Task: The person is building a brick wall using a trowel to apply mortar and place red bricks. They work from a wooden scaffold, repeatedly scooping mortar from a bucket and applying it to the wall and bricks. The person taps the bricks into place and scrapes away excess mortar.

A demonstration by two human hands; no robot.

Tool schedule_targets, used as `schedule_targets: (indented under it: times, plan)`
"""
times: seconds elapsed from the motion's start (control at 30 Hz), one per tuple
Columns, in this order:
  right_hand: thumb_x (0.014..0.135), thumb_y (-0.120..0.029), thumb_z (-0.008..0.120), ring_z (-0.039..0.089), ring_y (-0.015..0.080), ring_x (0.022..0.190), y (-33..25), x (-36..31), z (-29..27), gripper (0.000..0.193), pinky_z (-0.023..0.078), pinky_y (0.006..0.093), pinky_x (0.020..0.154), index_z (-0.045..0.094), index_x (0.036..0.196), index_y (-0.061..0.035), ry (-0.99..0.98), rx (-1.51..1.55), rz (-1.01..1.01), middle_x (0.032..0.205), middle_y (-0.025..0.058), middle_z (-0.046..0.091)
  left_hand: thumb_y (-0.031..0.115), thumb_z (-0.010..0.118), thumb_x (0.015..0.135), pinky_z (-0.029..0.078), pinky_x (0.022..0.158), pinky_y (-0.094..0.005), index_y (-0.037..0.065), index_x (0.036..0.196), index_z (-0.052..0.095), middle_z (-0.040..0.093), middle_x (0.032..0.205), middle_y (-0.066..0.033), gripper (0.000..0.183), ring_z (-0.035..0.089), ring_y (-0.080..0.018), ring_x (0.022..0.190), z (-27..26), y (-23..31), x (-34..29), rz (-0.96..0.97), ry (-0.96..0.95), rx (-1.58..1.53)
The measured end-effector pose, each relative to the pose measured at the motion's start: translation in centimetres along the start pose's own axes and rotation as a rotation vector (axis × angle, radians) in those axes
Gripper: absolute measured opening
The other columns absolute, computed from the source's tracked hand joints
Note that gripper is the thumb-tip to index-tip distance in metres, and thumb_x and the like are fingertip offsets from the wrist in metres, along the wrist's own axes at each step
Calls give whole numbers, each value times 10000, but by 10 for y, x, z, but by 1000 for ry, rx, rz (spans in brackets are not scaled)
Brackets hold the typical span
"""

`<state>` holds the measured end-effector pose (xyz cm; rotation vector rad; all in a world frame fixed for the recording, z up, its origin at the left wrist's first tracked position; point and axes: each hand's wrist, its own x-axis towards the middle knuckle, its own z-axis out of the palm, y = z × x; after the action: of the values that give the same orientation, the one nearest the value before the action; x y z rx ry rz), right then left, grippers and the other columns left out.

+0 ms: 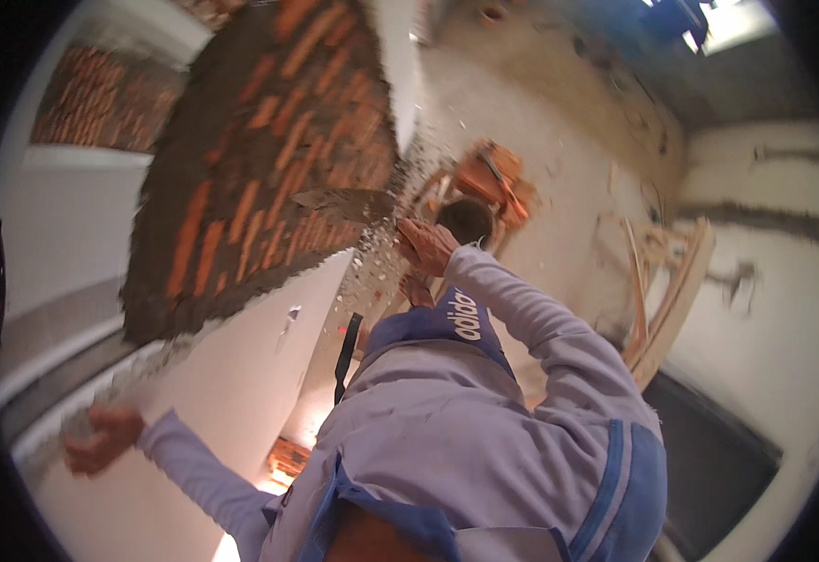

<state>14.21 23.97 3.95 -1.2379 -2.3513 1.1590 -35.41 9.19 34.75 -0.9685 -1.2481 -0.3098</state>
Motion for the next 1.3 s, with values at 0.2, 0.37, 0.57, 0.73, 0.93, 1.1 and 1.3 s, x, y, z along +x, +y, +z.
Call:
schedule_targets:
  times: [0.2,0.37,0.57,0.73,0.93,1.1,1.3]
  plan:
    - [850,-147,590,614,394,875,115,-100,73,195,502,475,707,492,998,-65,279,-5,528,906,158,595,542,344,1007,265,1077,-517,-22,1363,440,414,1412,-207,673,408,-383,1283,22,-16,-19,-52,158,-176]
    - [850,-84,555,629,361,843,207,-110,114,167,516,461,663,482,1000,-90,416,-44,505,881,142,577,425,409,1004,128,1192,-441,-52,1508,204,232,1567,-202,724,204,-283,1455,-46,213,-61,-274,-266,-882]
    - [821,-92,578,627,380,903,362,-70,169,220,505,501,734,488,1021,-89,33,-49,776,927,147,600,77,623,875,248,1169,-418,21,1430,431,419,1490,-168,590,356,-322,1406,-142,436,-236,240,-1931,-1480]
    - [784,-194,664,603,354,954,476,-46,129,282,504,456,793,565,1031,-100,446,-335,466,974,152,597,259,634,897,417,1052,-397,24,1335,521,486,1420,-187,510,513,-338,1256,-237,481,-334,-55,-2552,-1448]
    - [875,-294,601,583,323,1039,576,-81,136,407,482,445,875,627,1242,-120,566,-2,466,1173,177,608,415,648,844,244,1166,-489,52,1422,435,378,1496,-164,715,309,-355,1417,-314,439,-367,718,-2618,-1129]
    - [988,-380,401,600,148,1085,572,-80,135,465,487,310,871,580,1323,-112,654,1201,783,1234,41,634,335,718,755,343,1088,-485,79,1296,562,541,1339,-150,618,463,-342,1296,-327,424,-395,468,-2231,-1348]
    - [756,-36,688,632,399,1009,577,-71,129,466,506,485,824,571,1203,-95,501,67,617,1108,195,655,376,694,798,367,1060,-471,71,1222,613,611,1271,-148,529,539,-335,1221,-321,462,-358,548,-2255,-1338]
